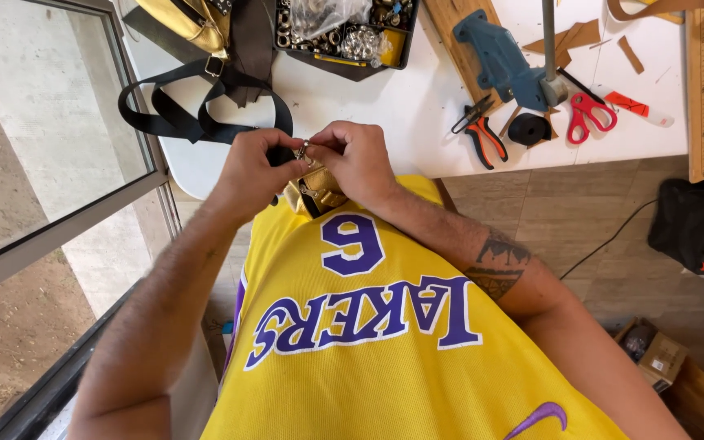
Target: Attaching a black nylon strap to a gold metallic fanny pack using metal hardware.
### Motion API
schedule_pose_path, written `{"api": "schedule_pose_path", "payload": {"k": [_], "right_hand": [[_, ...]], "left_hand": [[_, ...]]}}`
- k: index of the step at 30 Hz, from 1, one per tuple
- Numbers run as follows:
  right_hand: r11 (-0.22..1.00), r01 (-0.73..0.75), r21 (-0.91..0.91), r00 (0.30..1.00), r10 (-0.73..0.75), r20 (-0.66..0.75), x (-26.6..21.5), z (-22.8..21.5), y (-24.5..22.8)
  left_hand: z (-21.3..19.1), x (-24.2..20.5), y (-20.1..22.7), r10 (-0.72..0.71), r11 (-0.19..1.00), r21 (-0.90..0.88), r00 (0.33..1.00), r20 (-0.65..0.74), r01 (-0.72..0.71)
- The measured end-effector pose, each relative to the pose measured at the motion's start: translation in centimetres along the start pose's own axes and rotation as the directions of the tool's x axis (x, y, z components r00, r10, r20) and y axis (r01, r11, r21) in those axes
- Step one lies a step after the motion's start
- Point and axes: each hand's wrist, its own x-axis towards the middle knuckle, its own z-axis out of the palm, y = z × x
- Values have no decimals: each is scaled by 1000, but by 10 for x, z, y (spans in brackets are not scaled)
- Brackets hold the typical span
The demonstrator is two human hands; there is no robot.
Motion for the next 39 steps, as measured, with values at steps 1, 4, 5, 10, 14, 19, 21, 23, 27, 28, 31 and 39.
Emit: {"api": "schedule_pose_path", "payload": {"k": [1, 4, 5, 10, 14, 19, 21, 23, 27, 28, 31, 39], "right_hand": [[1000, -1, 1, 1000, 1, 1, 4, 1, 2], [1000, 10, -12, 1000, -10, 20, 7, 0, 8], [1000, 5, 4, 1000, -5, 30, 8, -1, 9], [999, 23, 47, 998, -26, 53, 11, -11, 7], [992, -3, 126, 997, -7, 79, 7, -15, 6], [984, -5, 180, 995, -13, 97, 8, -10, 17], [906, -104, 410, 991, 60, 120, 10, -2, 40], [920, -98, 379, 991, 57, 118, 8, -1, 36], [993, 82, 87, 995, -87, 58, 4, -8, 5], [993, 78, 87, 995, -83, 63, 2, -6, 2], [991, 134, 18, 990, -135, 42, 6, -11, -1], [969, 36, 245, 998, -47, 38, 0, -6, 7]], "left_hand": [[-4, 3, 1, -2, 1000, 0, 1000, 0, 2], [-9, 5, 8, 15, 999, -33, 999, 31, -14], [-10, 4, 14, 19, 999, 25, 999, 44, -20], [-7, 15, 4, 124, 982, 140, 992, 26, -126], [0, 12, -3, 386, 887, 299, 921, -57, -353], [8, 16, -27, 754, 423, 757, 657, 11, -498], [12, 10, -17, 902, 77, 875, 407, 143, -479], [13, 11, -21, 870, 299, 792, 493, 3, -532], [8, 8, -11, 284, 959, 105, 913, -294, -264], [7, 2, -8, 278, 960, 103, 914, -296, -259], [8, 3, -2, 347, 936, 168, 895, -280, -310], [34, 13, -39, 872, 468, 657, 428, -237, -591]]}}
